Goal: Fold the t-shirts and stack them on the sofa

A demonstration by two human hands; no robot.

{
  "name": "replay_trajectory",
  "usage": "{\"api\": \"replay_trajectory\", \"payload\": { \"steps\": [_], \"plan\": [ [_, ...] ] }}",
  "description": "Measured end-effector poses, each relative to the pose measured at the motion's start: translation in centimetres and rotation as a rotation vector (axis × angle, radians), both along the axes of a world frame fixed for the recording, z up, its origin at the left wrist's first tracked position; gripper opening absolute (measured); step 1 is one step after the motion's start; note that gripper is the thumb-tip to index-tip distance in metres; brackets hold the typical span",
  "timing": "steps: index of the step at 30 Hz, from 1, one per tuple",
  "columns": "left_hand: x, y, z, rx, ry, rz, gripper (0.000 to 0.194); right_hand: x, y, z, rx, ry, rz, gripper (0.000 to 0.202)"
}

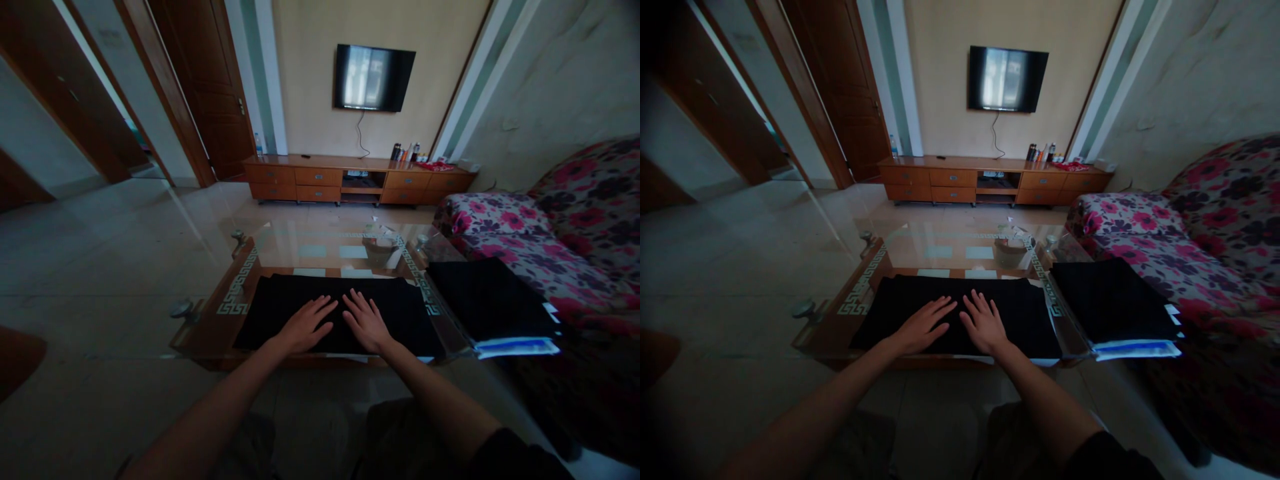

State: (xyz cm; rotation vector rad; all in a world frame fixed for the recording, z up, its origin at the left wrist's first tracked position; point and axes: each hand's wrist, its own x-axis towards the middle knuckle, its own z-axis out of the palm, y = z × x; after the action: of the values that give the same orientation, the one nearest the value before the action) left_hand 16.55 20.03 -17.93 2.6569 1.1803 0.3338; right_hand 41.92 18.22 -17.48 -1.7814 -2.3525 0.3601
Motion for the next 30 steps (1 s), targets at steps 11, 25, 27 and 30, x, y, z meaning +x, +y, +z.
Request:
{"api": "replay_trajectory", "payload": {
  "steps": [11,25,27,30],
  "plan": [
    [-4.8,0.8,-1.6,0.130,0.092,0.286,0.064,3.9,0.2,-0.4,0.053,-0.103,-0.156,0.066],
    [-9.4,3.2,-2.6,0.123,0.160,0.569,0.079,10.1,2.9,-2.0,0.092,-0.227,-0.397,0.076],
    [-9.8,3.4,-2.4,0.099,0.166,0.565,0.080,10.8,3.1,-2.1,0.084,-0.216,-0.415,0.075],
    [-9.7,3.8,-1.6,0.068,0.164,0.584,0.078,11.1,3.4,-2.2,0.071,-0.197,-0.411,0.074]
  ]
}}
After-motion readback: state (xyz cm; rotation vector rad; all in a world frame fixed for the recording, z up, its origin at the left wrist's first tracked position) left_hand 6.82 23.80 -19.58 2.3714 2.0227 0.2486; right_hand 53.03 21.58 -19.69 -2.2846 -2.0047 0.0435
